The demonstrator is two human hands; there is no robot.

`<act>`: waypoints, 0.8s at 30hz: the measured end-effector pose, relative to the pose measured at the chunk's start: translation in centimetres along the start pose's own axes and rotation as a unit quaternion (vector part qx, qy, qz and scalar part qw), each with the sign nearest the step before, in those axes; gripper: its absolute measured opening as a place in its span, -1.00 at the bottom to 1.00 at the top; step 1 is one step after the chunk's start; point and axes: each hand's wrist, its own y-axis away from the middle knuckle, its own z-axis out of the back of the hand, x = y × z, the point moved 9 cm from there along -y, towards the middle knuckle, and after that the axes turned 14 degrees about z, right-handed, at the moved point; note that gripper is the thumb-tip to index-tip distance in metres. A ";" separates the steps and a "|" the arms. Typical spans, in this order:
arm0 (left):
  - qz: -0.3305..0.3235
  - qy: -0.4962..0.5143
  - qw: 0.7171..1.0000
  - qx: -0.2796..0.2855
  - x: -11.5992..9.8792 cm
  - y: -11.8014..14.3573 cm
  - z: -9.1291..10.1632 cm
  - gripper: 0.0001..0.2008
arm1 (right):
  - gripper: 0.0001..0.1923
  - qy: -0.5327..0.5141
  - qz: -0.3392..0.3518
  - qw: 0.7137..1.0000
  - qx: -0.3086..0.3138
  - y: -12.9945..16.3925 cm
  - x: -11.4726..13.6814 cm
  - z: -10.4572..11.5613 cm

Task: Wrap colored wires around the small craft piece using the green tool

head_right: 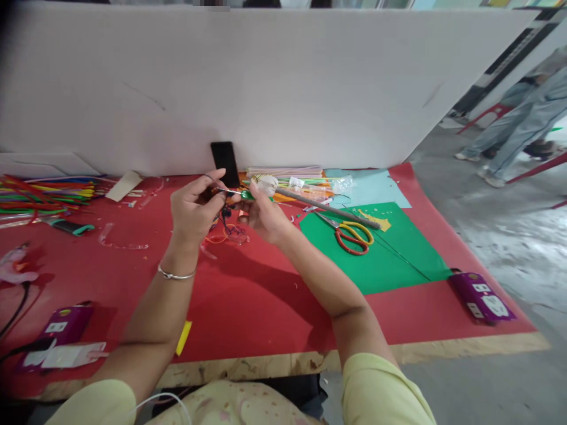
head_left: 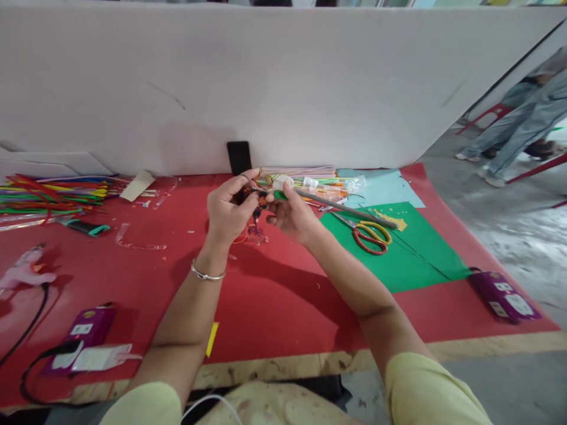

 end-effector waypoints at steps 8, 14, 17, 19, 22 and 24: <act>0.080 0.102 0.991 -0.022 1.5 0.3 -1.2 -0.65 | -0.34 -0.042 0.010 0.996 -0.076 0.8 -0.6 -0.6; 0.037 -0.001 0.999 -0.009 0.9 0.4 -0.8 -0.51 | -0.42 -0.014 0.027 0.996 -0.079 0.6 0.5 -0.3; -0.027 -0.065 0.997 -0.031 0.2 1.0 -1.1 -0.51 | -0.34 -0.007 0.029 0.995 -0.091 0.7 0.1 -0.1; -0.017 -0.047 0.998 -0.042 0.3 1.1 -1.3 -0.54 | -0.28 -0.012 0.022 0.997 -0.078 0.8 -0.5 -0.6; 0.077 0.081 0.994 -0.015 1.5 0.5 -1.5 -0.62 | -0.26 -0.007 0.035 0.998 -0.058 0.9 -0.8 -1.1; 0.159 0.181 0.969 0.044 2.3 0.1 -2.1 -0.63 | -0.30 -0.005 0.062 0.997 -0.045 0.6 -0.4 -0.8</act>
